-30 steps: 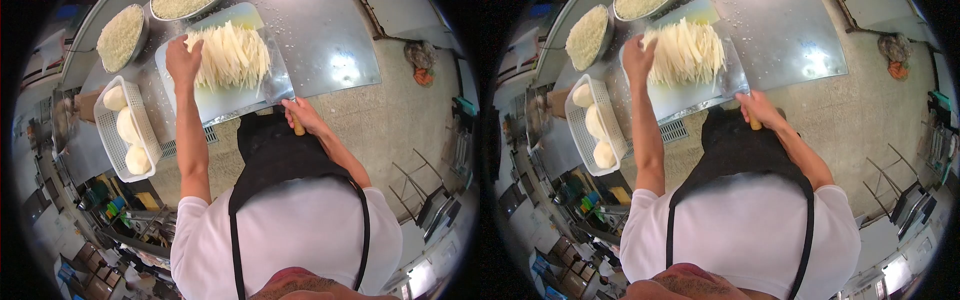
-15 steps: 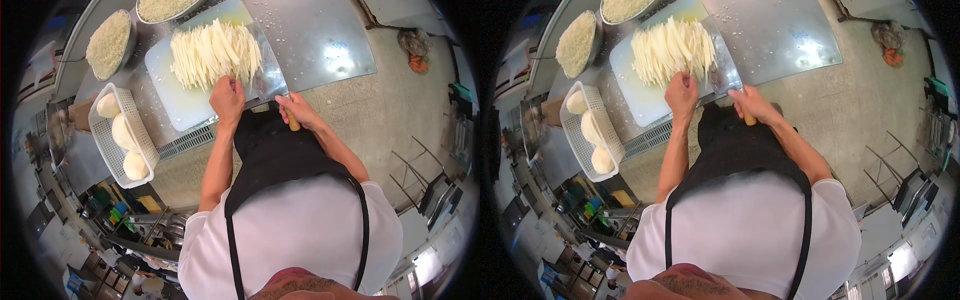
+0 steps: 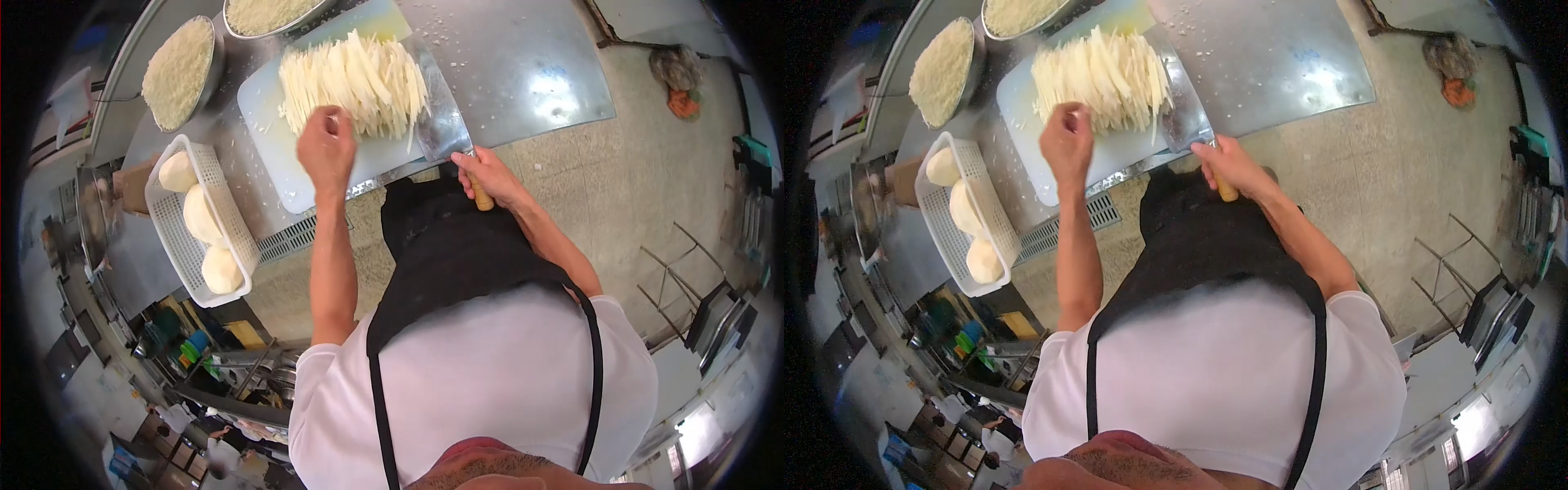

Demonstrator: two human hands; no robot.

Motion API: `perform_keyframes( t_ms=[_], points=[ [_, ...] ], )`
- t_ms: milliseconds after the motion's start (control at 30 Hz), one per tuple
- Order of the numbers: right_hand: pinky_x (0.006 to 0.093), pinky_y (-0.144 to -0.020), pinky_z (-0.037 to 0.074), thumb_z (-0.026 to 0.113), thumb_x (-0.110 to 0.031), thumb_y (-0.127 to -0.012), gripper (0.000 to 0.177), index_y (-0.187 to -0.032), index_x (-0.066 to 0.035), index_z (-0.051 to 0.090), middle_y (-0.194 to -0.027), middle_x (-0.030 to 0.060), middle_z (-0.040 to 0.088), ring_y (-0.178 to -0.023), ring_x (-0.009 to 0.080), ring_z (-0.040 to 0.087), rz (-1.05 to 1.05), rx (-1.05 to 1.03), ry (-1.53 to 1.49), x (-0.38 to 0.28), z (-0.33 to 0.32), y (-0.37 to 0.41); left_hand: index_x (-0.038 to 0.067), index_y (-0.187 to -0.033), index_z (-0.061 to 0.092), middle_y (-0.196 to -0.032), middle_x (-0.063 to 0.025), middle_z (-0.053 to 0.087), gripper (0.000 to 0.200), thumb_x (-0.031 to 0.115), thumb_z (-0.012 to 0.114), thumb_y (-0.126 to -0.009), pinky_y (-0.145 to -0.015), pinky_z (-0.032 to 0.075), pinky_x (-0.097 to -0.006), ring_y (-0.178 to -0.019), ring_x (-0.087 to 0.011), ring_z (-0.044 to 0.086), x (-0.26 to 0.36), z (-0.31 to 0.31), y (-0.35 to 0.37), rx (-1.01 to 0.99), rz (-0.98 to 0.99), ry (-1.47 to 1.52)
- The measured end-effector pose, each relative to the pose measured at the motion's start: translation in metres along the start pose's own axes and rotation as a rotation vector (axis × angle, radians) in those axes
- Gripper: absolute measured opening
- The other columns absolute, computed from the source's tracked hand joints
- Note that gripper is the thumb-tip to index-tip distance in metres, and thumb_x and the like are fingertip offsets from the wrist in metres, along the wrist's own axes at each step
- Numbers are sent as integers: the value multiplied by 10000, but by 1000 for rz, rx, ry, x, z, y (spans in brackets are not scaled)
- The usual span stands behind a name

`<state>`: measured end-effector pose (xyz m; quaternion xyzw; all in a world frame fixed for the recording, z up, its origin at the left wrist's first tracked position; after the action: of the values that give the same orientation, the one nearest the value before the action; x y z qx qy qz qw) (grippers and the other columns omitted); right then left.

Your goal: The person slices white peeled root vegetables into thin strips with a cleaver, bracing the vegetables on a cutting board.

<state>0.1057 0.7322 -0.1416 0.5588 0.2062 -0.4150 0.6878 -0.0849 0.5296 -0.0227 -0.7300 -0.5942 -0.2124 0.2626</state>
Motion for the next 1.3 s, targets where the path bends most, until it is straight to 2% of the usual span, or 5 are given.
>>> perform_keyframes(
  t_ms=[300, 600, 833, 1033, 1300],
  points=[
    [250, -471, 436, 637, -402, -1021, 338, -979, -80, 543, -695, 11, 544, -518, 100, 532, -1, -13, -3, -3, -11, -2, 57, -856, 655, -740, -184, 690, 131, 183, 687, -871, -648, 504, -507, -720, -414, 677, 20, 97, 71, -249, 122, -114],
    [261, -475, 443, 644, -379, -1017, 325, -957, -83, 526, -694, 20, 542, -516, 112, 533, 34, -2, 11, -3, -11, -1, 21, -876, 662, -687, -138, 671, 108, 129, 658, -874, -617, 511, -381, -636, -272, 669, 16, 55, 77, -380, 23, 65],
    [288, -472, 443, 631, -342, -1018, 300, -1025, -53, 548, -664, 35, 553, -507, 129, 541, 23, -63, -1, 5, -6, -6, -13, -879, 679, -718, -32, 651, 144, 124, 674, -923, -632, 482, -262, -672, -83, 563, -12, -30, -7, 10, -113, 255],
    [294, -476, 453, 620, -329, -1023, 298, -967, -49, 534, -683, 50, 562, -520, 139, 555, 31, -79, 34, 7, -7, -6, -59, -1050, 688, -983, -213, 730, 323, 245, 696, -940, -828, 522, -418, -882, -282, 684, -13, -11, -33, 91, -41, -104],
    [303, -509, 469, 604, -355, -1033, 320, -951, -54, 534, -680, 44, 555, -536, 132, 557, 25, -67, 44, 4, 8, 2, -98, -1598, 27, -1637, -399, -17, 1356, 709, 749, -782, -1188, -8, -710, -1501, -609, -80, 36, 96, -19, 114, 147, -202]
  ],
)
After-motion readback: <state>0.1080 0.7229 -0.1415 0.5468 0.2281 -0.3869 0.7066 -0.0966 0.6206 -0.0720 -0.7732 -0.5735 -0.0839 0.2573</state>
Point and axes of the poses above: each hand's wrist, its own y-axis away from the middle knuckle, its own z-axis out of the palm, x = y × z, the point moved 9 cm from there along -y, towards the middle knuckle
